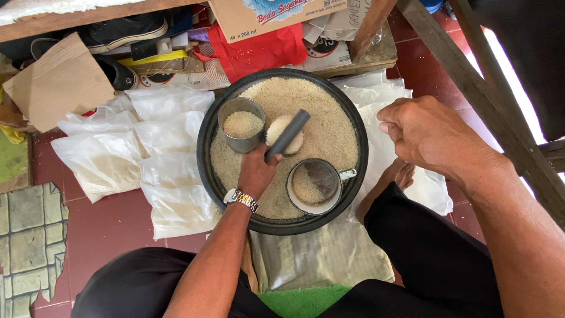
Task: The person measures and bags grains by scooping them from a large bin into small plastic bags using various metal cups and a cylinder.
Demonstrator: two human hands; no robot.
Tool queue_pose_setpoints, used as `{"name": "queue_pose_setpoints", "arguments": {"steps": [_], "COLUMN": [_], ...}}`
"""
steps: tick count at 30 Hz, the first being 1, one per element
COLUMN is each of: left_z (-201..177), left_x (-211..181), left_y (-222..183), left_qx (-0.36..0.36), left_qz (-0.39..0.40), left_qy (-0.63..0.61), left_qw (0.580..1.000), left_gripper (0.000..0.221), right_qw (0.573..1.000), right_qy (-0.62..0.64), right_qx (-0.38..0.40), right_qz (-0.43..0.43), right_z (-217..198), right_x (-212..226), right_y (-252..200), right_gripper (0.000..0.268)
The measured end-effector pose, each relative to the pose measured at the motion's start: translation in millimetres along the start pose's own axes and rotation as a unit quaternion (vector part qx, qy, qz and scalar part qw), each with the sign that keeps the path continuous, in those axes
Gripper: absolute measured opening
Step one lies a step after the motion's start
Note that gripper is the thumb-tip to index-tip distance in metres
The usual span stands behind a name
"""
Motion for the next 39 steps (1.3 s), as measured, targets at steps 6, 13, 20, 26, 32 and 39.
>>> {"name": "queue_pose_setpoints", "arguments": {"steps": [6,13,20,26,32,39], "left_z": [-15.1,-13.8,-74.6,-169.3,-108.2,-26.3], "left_x": [5.8,18.4,-19.1,42.8,179.3,313.2], "left_y": [5.3,-0.9,-24.2,-40.8,-70.3,-71.7], "left_qx": [-0.086,-0.111,-0.136,-0.411,-0.31,-0.226], "left_qz": [0.012,0.014,0.089,-0.037,-0.287,-0.328], "left_qy": [0.059,0.037,-0.079,-0.155,0.028,0.033], "left_qw": [0.994,0.993,0.984,0.898,0.906,0.917], "left_gripper": [0.029,0.03,0.035,0.046,0.009,0.056], "right_qw": [1.0,0.999,0.996,0.995,0.992,0.998], "right_qy": [0.007,0.013,0.046,0.025,0.037,-0.04], "right_qx": [-0.014,-0.026,0.007,0.015,0.03,0.053], "right_qz": [-0.014,-0.029,0.074,0.091,0.115,-0.004], "right_z": [-8.4,-14.5,-30.2,-17.8,-13.5,52.9], "right_x": [6.7,17.7,56.0,61.8,65.9,44.9], "right_y": [-4.0,-7.7,-12.5,1.1,2.6,52.9], "right_gripper": [0.028,0.028,0.033,0.032,0.027,0.019]}}
Point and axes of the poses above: each hand's wrist, its own y-axis towards the middle knuckle, its own z-axis out of the palm, x = y × z, the point moved 8 cm from there along y, towards the middle knuckle, and after that the axes turned 7 degrees about y, right-handed, at the moved point
